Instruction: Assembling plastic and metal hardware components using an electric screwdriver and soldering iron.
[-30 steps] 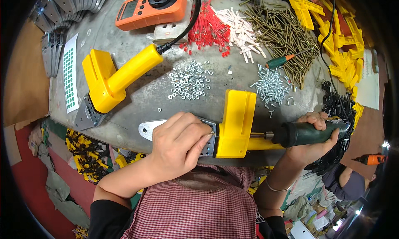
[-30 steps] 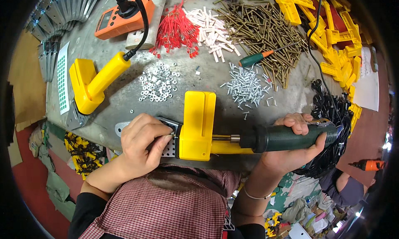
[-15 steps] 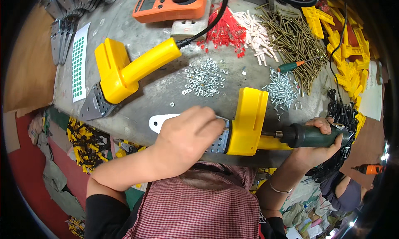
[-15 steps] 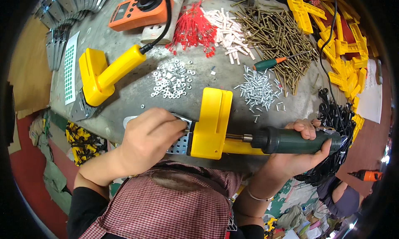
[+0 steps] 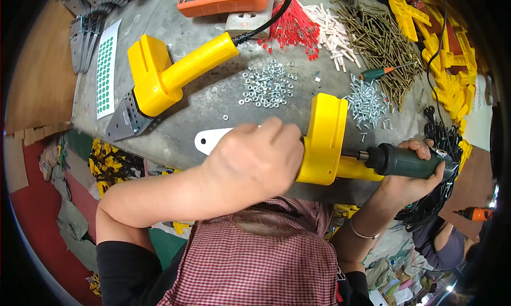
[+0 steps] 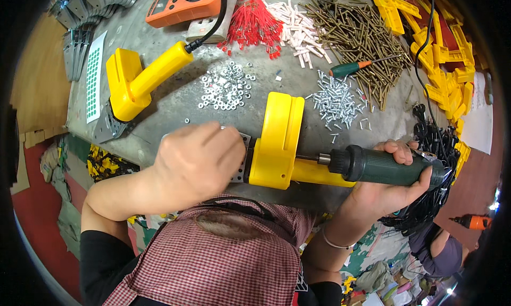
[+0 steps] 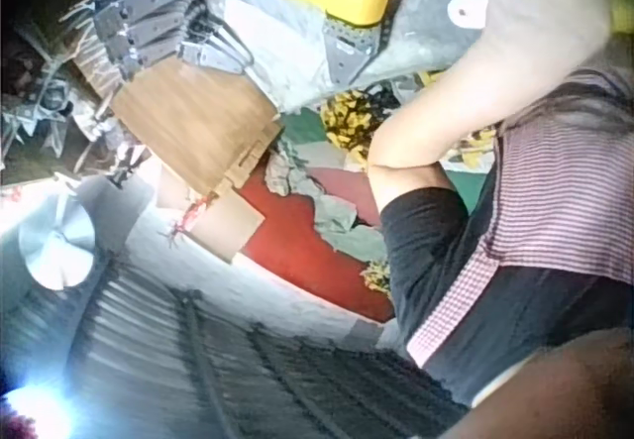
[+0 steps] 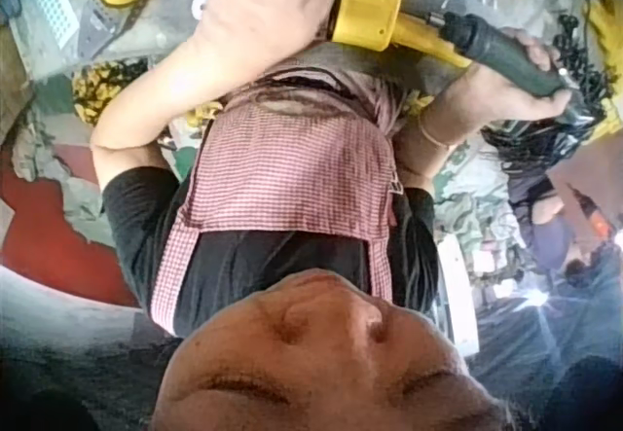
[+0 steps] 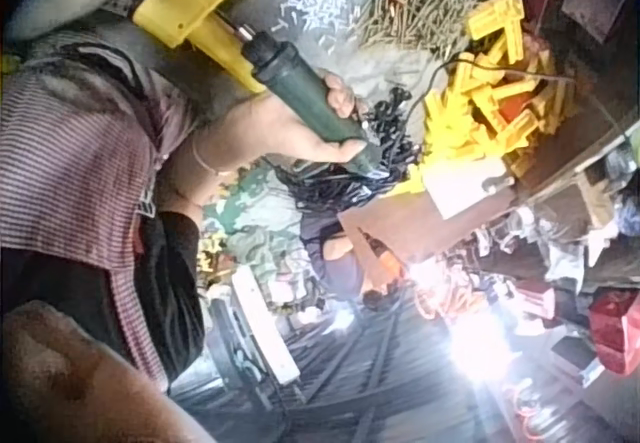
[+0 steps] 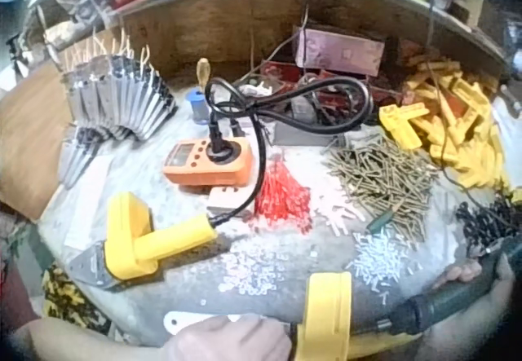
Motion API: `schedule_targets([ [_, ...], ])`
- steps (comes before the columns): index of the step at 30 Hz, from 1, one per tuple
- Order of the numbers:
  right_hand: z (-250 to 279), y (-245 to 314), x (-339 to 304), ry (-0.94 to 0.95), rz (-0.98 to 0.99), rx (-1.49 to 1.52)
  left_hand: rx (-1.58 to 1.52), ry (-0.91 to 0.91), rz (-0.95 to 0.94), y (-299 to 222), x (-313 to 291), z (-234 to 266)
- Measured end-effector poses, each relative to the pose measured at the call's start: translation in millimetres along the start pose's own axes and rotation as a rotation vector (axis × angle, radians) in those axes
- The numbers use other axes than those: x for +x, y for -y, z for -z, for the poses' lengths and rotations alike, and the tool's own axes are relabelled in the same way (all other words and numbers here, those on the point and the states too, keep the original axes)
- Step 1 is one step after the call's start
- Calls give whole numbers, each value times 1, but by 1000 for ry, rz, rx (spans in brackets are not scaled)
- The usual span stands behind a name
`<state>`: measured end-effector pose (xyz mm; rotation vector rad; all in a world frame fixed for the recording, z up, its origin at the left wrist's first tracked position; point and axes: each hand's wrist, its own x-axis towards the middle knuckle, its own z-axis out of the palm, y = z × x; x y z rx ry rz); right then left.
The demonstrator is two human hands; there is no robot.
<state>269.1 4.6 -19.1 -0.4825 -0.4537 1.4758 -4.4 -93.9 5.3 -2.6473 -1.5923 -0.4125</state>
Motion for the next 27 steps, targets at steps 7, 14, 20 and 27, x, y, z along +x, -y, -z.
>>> schedule_targets([
  [7, 9, 1, -3, 16, -4, 46, -634, -293, 397, -3, -15, -25],
  [14, 2, -2, -7, 44, -9, 69, -620, -483, 360, -9, -18, -36],
  [20, -7, -1, -8, 32, -36, 99, -682, -456, 399, -9, -18, -34],
  [27, -15, 1, -6, 12, -45, 58, -705, -422, 453, -6, -13, -28],
])
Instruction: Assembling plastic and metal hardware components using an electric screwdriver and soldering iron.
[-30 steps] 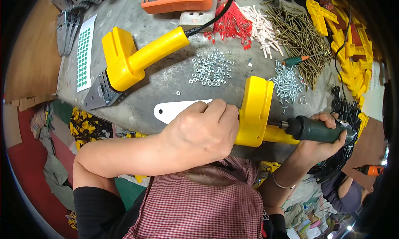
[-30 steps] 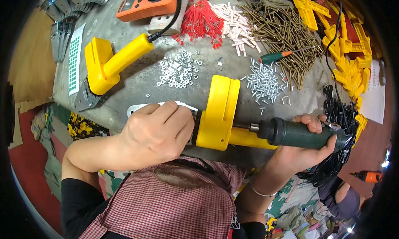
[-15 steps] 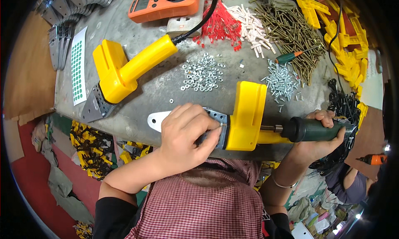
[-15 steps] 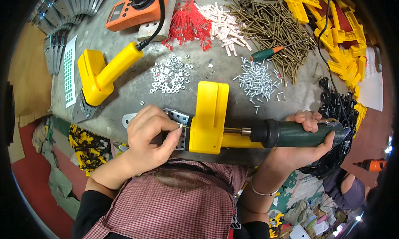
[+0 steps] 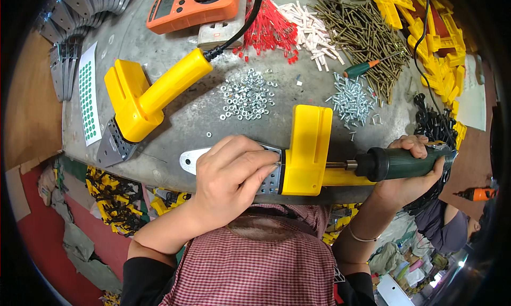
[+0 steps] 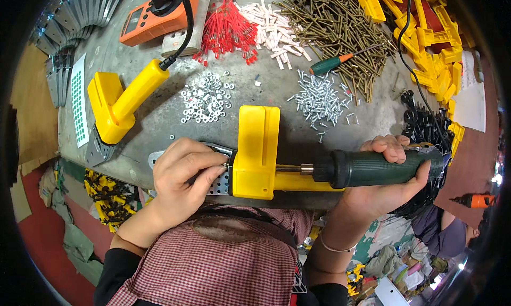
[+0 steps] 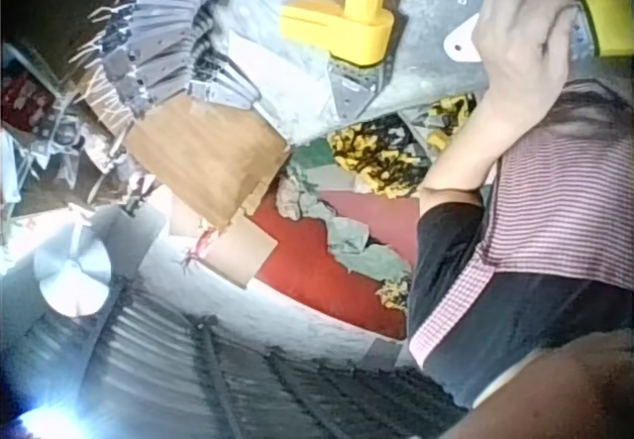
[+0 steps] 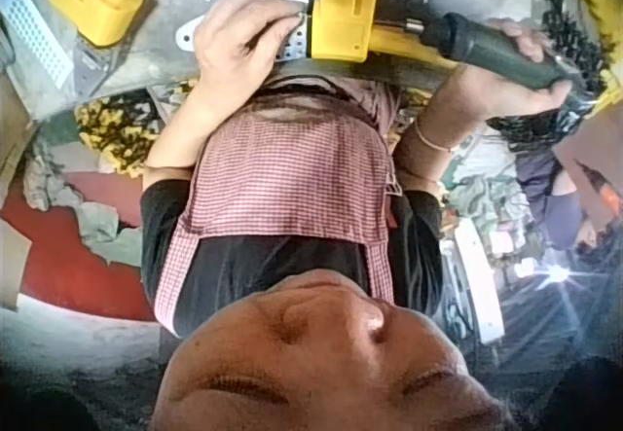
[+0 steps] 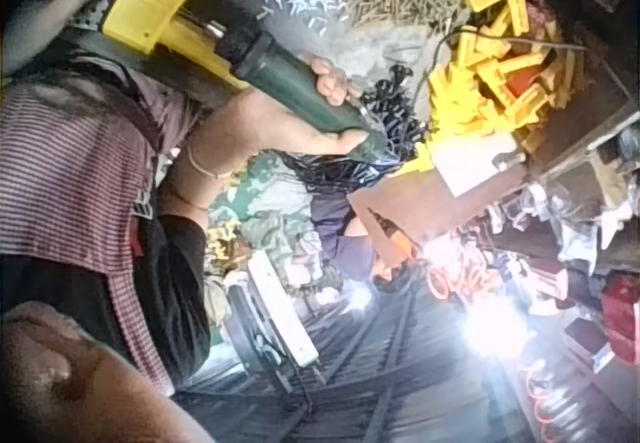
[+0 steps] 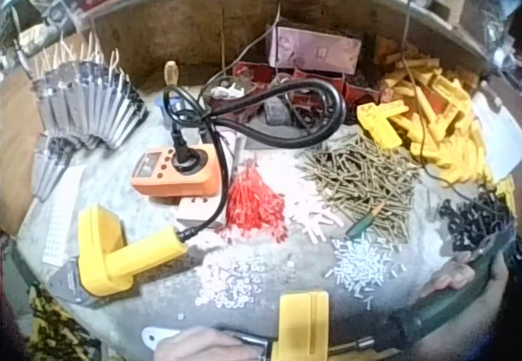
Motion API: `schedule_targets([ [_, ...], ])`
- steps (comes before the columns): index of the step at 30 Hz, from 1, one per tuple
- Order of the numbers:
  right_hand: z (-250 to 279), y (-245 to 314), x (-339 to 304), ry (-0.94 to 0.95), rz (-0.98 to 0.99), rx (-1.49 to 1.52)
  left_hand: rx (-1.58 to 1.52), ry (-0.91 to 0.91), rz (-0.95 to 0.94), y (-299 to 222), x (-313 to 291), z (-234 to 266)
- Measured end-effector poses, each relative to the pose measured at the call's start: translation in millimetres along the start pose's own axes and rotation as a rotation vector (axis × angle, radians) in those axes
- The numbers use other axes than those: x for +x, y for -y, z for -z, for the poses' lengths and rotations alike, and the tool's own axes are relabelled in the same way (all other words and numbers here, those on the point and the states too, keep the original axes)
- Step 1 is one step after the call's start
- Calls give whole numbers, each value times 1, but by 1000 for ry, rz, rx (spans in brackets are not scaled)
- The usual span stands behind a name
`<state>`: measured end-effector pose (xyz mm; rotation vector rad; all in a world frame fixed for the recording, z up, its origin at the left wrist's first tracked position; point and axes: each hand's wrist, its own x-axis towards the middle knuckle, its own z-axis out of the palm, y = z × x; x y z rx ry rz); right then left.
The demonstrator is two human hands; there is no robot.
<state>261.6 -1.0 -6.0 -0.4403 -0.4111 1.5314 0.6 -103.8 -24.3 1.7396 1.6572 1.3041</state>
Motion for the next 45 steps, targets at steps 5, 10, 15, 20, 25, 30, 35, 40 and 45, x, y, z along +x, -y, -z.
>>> schedule_targets([
  [5, 4, 2, 2, -49, -20, -22, -77, 73, 53, 3, 0, 4],
  [10, 6, 5, 3, -70, -44, -95, -102, 77, 67, 2, 0, 2],
  [15, 1, 1, 2, -5, -40, -33, -77, 75, 40, 2, 0, 1],
  [20, -6, 10, -3, 33, 57, -20, 11, 167, -35, 1, 0, 15],
  [25, 6, 23, -23, 152, 36, 11, 268, 307, -163, -5, -7, 10],
  [30, 15, 12, -28, 98, 52, 49, 258, 263, -152, -7, -7, 4],
  [35, 16, 13, -26, 73, 67, 62, 262, 263, -148, -10, -6, 4],
  [40, 15, 9, -26, 15, 80, 85, 272, 267, -142, -8, -7, 3],
  [45, 9, 0, -30, -14, 83, 110, 277, 261, -148, -8, -8, 5],
])
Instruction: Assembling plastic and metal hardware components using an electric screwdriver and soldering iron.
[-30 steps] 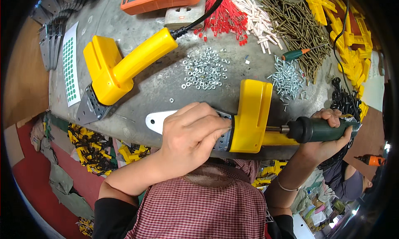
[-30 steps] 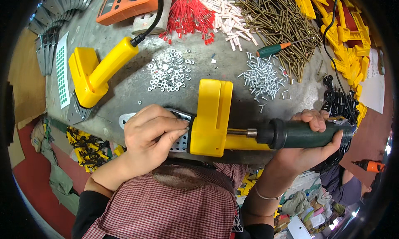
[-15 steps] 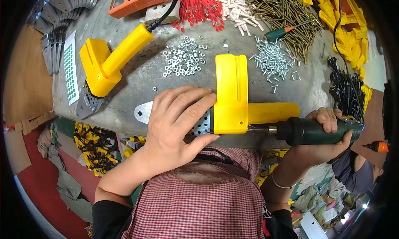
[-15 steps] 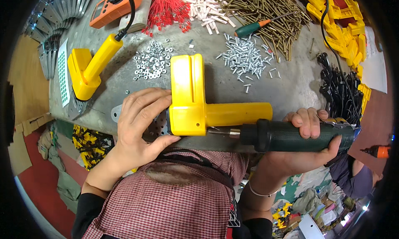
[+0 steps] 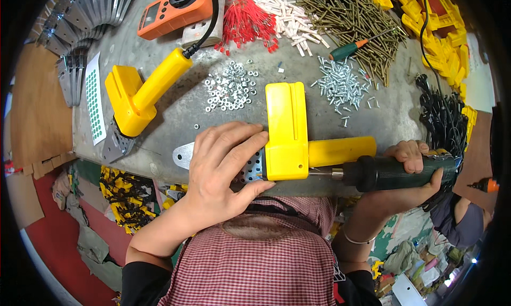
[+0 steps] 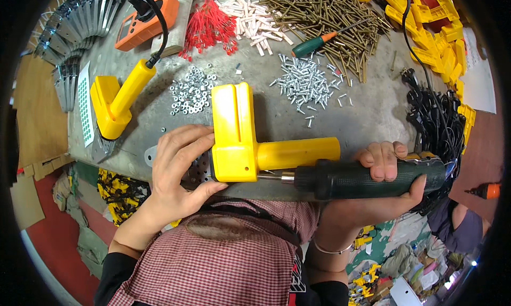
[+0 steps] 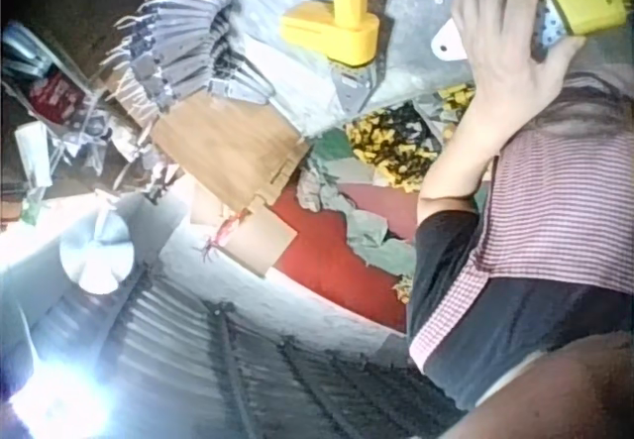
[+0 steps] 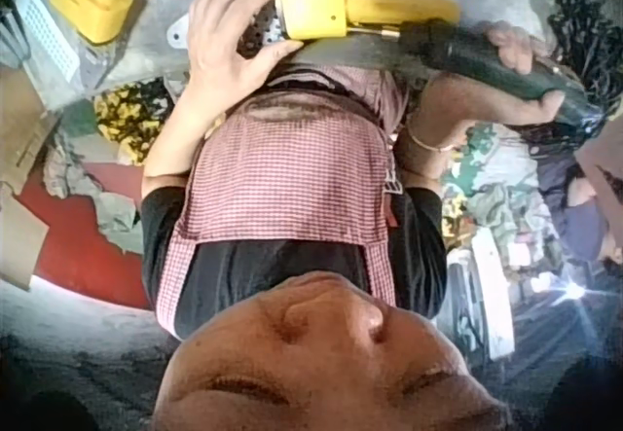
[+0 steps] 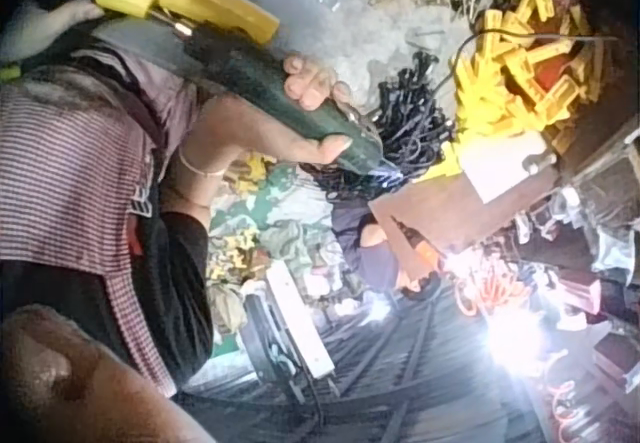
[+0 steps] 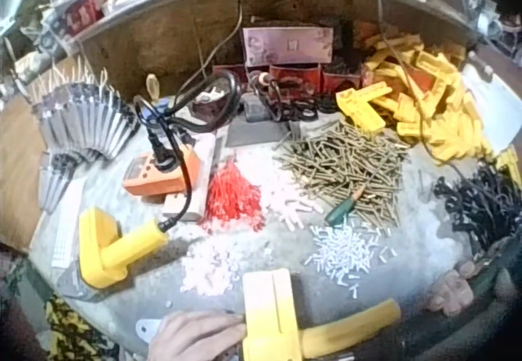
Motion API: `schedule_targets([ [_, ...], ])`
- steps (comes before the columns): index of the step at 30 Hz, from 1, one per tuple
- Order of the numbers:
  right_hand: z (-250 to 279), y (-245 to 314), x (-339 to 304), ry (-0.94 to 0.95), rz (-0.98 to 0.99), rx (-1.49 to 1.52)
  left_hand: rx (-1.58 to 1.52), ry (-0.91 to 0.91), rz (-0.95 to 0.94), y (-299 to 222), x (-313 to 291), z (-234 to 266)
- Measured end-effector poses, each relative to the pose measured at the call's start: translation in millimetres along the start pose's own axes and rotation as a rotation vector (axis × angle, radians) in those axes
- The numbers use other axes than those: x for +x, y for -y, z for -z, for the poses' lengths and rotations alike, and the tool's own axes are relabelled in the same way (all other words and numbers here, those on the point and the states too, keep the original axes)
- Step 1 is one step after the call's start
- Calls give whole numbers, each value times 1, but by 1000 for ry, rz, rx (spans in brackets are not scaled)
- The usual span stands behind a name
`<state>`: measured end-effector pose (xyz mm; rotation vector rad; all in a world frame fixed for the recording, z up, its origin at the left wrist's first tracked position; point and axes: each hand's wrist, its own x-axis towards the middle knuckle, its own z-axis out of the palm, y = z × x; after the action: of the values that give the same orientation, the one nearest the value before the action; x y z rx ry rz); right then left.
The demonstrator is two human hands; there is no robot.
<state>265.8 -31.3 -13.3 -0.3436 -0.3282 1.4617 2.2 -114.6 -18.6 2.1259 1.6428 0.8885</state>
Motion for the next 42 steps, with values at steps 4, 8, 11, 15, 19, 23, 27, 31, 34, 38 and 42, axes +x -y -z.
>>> schedule_targets([
  [4, 2, 1, -1, 26, -30, 87, -59, -13, 24, -1, -2, 1],
  [8, 11, 9, -3, 72, 11, -50, -44, -104, 101, 9, 2, 34],
  [11, 12, 10, -5, 65, 39, -63, 512, 77, -24, 35, -6, 54],
  [15, 12, 12, -2, 95, 13, -67, 660, 200, -164, 37, 2, 54],
  [19, 14, 13, -1, 145, -4, -66, 722, 261, -246, 40, 11, 61],
  [23, 16, 13, -1, 116, 28, -105, 293, 64, -100, 23, 9, 54],
  [27, 14, 13, -1, 126, -1, -97, -204, -65, 77, -3, -17, 14],
  [31, 11, 13, -2, 109, -20, -78, -254, -224, 165, -11, -24, -5],
  [34, 14, 14, -1, 88, -3, -75, -249, -251, 137, -9, -26, -11],
  [38, 12, 10, -3, 57, -6, -26, -271, -247, 99, -6, -26, -12],
  [42, 11, 10, -2, 74, -42, 20, -302, -234, 107, -5, -24, -12],
])
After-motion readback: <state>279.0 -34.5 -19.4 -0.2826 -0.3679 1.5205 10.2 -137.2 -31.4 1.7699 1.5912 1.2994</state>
